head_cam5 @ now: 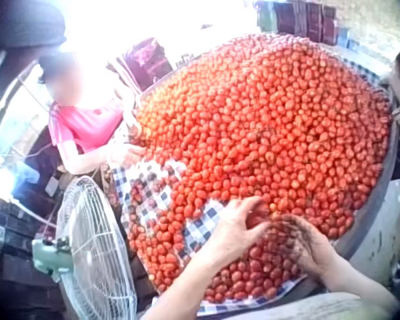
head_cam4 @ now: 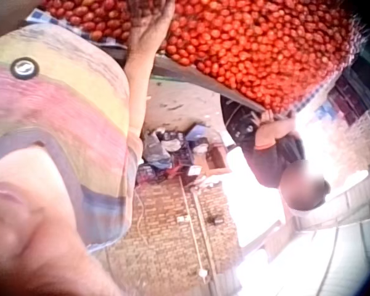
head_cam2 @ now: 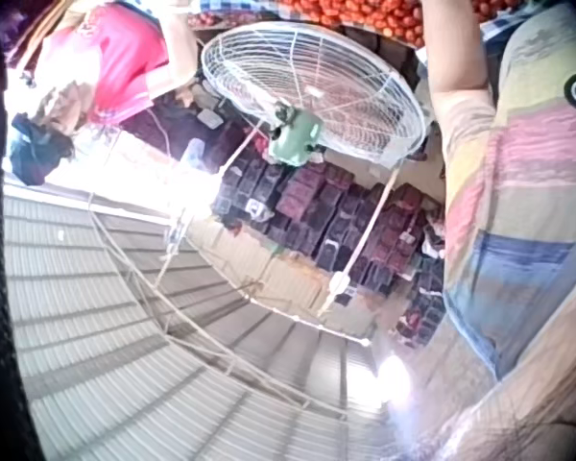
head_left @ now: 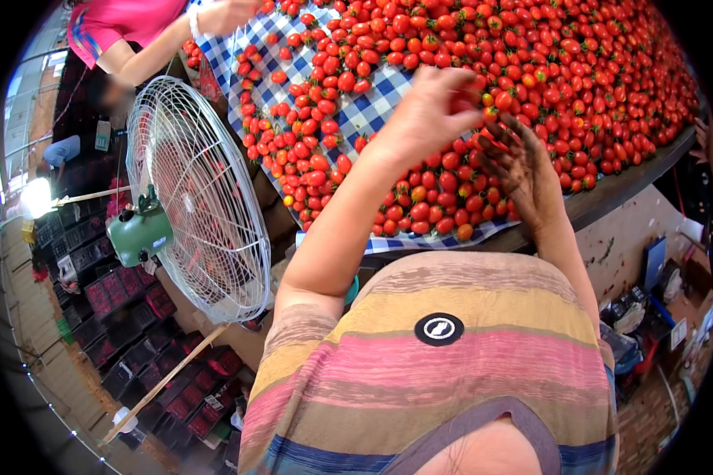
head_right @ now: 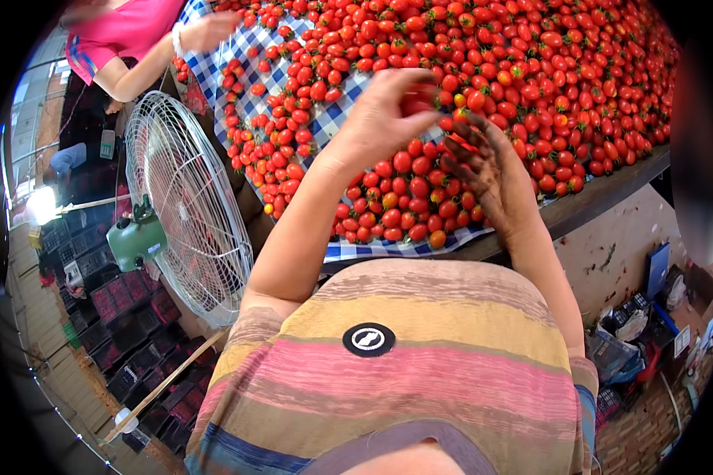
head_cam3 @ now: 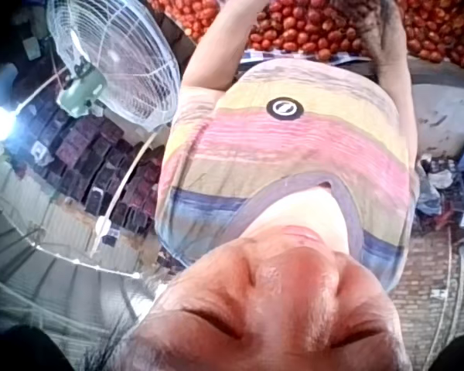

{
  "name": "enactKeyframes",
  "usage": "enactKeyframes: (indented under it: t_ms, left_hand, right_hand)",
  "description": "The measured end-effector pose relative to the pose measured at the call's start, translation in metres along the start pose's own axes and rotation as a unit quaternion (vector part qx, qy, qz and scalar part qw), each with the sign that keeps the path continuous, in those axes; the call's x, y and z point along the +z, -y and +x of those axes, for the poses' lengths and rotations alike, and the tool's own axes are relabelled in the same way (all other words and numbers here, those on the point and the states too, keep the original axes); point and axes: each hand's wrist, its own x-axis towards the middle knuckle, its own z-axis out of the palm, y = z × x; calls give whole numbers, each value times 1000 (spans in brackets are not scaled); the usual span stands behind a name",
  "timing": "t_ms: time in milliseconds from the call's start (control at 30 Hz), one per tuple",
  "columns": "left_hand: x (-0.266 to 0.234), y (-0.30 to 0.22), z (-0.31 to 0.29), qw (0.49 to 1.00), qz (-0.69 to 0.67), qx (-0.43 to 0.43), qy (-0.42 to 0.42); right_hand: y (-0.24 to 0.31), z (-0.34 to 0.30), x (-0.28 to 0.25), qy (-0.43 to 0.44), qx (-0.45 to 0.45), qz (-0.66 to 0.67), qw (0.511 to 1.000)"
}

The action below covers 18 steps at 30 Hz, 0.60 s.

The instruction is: The person sorts through a large pile of small tomatoes on a table by hand, picking individual ones and grouping them.

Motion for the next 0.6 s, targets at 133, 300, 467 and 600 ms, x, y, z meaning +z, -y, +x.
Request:
enactKeyframes:
  t_ms: [133, 300, 467, 600]
  left_hand:
    - [6, -68, -2, 983, 110, 131, 64]
    - [12, -27, -17, 983, 133, 122, -46]
    - [58, 10, -103, 932, 295, 162, 136]
    - [-6, 48, -102, 905, 411, -13, 108]
  right_hand:
    - [6, -12, 5, -84, 15, 140, 986]
    - [43, -74, -61, 134, -73, 247, 957]
    - [48, -168, -166, -92, -192, 143, 967]
    - [31, -179, -174, -461, -128, -392, 786]
